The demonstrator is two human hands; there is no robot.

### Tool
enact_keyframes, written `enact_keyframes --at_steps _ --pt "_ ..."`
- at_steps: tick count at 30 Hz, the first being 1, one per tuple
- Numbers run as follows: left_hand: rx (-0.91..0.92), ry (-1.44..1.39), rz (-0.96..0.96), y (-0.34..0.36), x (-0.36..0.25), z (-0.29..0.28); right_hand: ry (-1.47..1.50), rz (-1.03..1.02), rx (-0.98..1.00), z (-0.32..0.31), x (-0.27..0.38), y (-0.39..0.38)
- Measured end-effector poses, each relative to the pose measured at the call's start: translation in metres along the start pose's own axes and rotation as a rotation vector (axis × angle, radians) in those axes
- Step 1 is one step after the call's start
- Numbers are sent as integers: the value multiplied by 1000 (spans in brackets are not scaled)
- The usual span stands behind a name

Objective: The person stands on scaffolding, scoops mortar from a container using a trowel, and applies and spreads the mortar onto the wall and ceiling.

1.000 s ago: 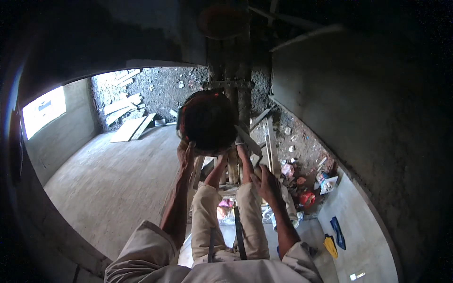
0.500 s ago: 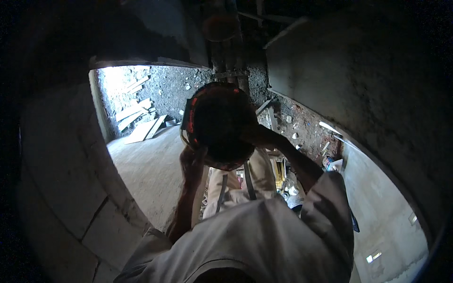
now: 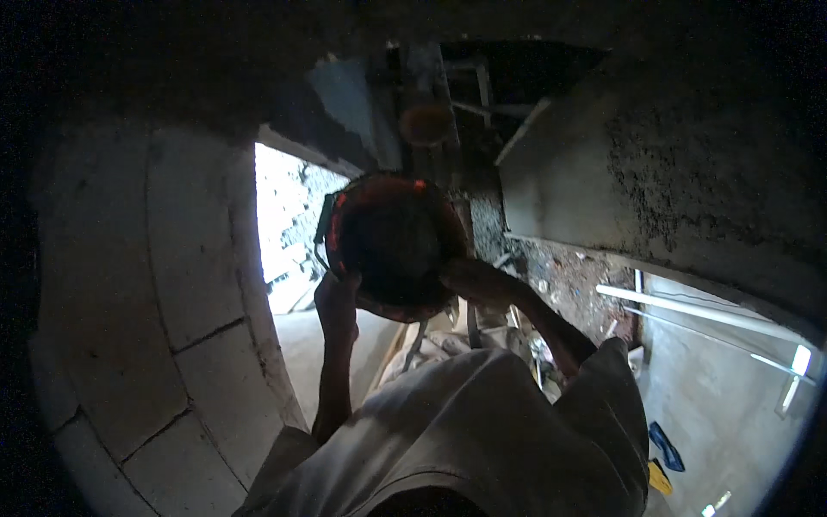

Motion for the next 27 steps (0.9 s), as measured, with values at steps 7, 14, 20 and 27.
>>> enact_keyframes --at_steps 7,14,20,27 --pt "59 407 305 3 -13 -7 210 235 17 31 -17 -20" --pt "-61 311 179 63 103 -56 1148 -162 144 42 41 -49" --pt "268 -29 409 60 88 -33 470 -635 -815 -101 206 -203" --pt "171 108 529 79 66 -37 -908 -1305 -2790 -146 405 -412"
Point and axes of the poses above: each hand's wrist, its own y-axis towards the middle knuckle, its own z-axis out of the palm, x = y × z, the point moved 5 cm from there along y, towards the middle knuckle, and after that the axes turned 6 degrees about -y, right-handed, at the moved point
